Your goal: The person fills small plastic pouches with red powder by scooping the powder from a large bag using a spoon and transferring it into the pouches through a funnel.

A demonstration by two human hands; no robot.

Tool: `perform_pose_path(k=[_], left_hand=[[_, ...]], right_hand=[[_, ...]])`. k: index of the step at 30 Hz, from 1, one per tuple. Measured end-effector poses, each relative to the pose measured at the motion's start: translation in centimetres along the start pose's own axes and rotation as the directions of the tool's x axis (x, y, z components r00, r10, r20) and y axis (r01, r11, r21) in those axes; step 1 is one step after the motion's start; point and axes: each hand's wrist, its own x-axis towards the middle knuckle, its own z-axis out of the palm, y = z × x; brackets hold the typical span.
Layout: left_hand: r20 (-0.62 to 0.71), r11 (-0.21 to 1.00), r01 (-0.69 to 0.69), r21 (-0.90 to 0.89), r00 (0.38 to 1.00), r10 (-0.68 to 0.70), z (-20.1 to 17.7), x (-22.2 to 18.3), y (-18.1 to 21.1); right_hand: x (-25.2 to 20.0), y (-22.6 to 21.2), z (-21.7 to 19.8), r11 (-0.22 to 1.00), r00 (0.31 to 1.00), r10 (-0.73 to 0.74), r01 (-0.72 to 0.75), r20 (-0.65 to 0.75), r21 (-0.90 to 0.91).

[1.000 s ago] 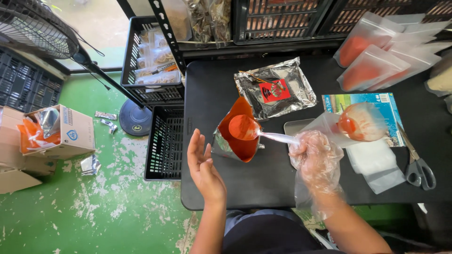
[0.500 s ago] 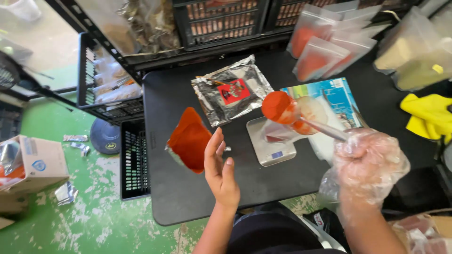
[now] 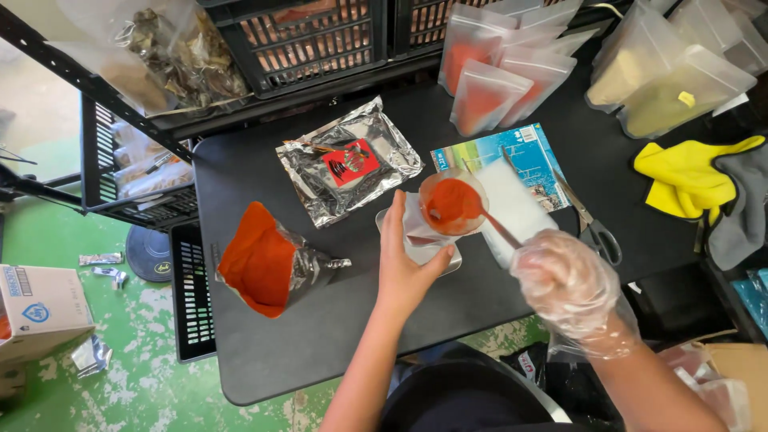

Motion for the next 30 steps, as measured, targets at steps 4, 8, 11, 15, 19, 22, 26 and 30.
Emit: perform_pose_path(k=[4, 8, 11, 15, 19, 22, 26, 30], left_hand=[[-0.037, 0.995, -0.094, 0.029, 0.995, 0.095, 1.8, 1.6, -1.5], [-0.073, 0.992, -0.101, 0.073, 0.992, 0.106, 2.2, 2.2, -1.4], [-0.086, 0.993, -0.075, 0.094, 0.993, 0.083, 2.1, 2.0, -1.8], [-0.104, 0.981, -0.107, 0.160, 0.987, 0.125, 2.5, 2.0, -2.8], [-0.144, 0.979, -0.100, 0.179, 0.981, 0.127, 2.6, 2.0, -3.2], [-0.133, 0.978, -0.099, 0.185, 0.983, 0.124, 2.6, 2.0, -3.1], [-0.121, 0.978, -0.098, 0.187, 0.985, 0.122, 2.6, 2.0, -3.3], [-0.118, 0.975, -0.090, 0.202, 0.986, 0.115, 2.4, 2.1, -3.3]], right_hand=[[-6.6, 2.7, 3.0, 0.968, 0.997, -0.054, 0.065, -0.049, 0.242], [-9.4, 4.5, 4.2, 0.912, 0.996, -0.089, 0.094, -0.031, 0.400], [-8.4, 5.2, 4.2, 0.875, 0.993, -0.117, 0.089, 0.029, 0.476], [-4.5, 5.4, 4.6, 0.827, 0.984, -0.154, 0.081, 0.085, 0.557], [0.9, 5.4, 5.6, 0.881, 0.940, -0.268, 0.327, -0.209, 0.342], [1.4, 5.8, 5.3, 0.858, 0.948, -0.254, 0.312, -0.191, 0.409], [3.1, 6.4, 5.9, 0.807, 0.961, -0.230, 0.277, -0.154, 0.522], [3.9, 6.5, 5.3, 0.766, 0.965, -0.224, 0.260, -0.135, 0.589]])
